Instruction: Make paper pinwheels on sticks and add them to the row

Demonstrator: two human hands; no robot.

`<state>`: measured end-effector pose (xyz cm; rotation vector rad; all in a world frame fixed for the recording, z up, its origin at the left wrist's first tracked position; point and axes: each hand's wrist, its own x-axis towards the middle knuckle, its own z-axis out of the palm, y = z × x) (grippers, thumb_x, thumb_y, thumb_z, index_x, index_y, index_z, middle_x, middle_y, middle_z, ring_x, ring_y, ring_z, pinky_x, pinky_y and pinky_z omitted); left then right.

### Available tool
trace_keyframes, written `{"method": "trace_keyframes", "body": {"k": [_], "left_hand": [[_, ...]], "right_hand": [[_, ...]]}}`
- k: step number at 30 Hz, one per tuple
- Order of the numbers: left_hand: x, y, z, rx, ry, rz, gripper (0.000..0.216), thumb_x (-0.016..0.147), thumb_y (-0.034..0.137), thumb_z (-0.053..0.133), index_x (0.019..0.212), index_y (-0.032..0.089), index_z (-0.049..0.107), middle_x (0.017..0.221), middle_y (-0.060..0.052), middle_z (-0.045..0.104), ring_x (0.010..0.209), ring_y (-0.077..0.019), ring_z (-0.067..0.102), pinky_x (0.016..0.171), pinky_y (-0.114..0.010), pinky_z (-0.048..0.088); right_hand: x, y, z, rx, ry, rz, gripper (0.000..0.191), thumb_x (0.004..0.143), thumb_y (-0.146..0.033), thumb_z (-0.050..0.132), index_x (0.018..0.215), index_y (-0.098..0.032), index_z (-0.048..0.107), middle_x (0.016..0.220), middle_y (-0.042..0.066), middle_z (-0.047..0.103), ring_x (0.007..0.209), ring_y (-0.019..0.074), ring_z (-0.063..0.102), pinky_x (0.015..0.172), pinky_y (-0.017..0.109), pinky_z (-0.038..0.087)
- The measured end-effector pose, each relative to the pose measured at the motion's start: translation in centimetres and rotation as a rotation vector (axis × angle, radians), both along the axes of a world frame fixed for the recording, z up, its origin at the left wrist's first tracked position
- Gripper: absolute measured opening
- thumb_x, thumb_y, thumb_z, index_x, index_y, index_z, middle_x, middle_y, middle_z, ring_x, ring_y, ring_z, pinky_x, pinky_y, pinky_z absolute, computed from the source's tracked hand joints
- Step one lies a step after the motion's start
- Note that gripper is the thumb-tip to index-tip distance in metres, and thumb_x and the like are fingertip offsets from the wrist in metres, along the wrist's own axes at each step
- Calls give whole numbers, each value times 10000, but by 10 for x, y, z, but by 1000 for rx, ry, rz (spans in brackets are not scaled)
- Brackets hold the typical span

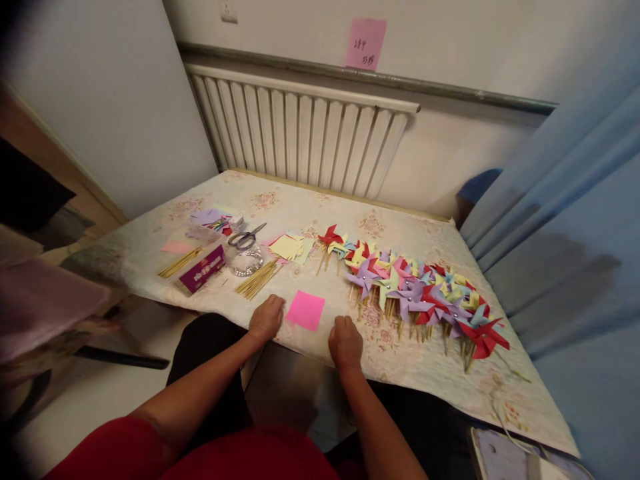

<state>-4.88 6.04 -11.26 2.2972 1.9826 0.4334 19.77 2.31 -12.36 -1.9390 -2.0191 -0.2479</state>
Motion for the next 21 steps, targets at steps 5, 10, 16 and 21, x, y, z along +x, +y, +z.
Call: {"method": "trace_keyframes", "body": {"k": [5,10,16,21], "left_hand": [[0,0,1,-6,2,-3,210,929,167,382,1029,190,565,1031,-78,576,947,-191,550,820,-307,421],[0,0,2,-4,15,2,206,923,169,392,1030,195,566,1029,-75,578,942,-195,552,808,-308,424],[0,-1,1,8,2,2,212,918,159,389,1025,195,569,1024,-79,575,941,-194,551,811,-309,428],[0,-1,1,9,-6,5,209,912,156,400,1028,197,568,1031,-79,576,937,-196,551,805,-313,433]], "right_hand": [[0,0,1,-12,4,0,81,873,-137,490,853,-188,551,851,22,559,755,144,488,617,289,249],[0,0,2,-6,19,0,82,872,-137,492,865,-184,558,856,25,561,755,145,488,613,288,249],[0,0,1,-3,26,10,91,866,-131,485,863,-184,560,852,28,560,763,147,489,621,283,260],[0,0,1,0,25,10,86,865,-136,487,863,-184,558,852,28,559,751,144,480,612,281,252]]}}
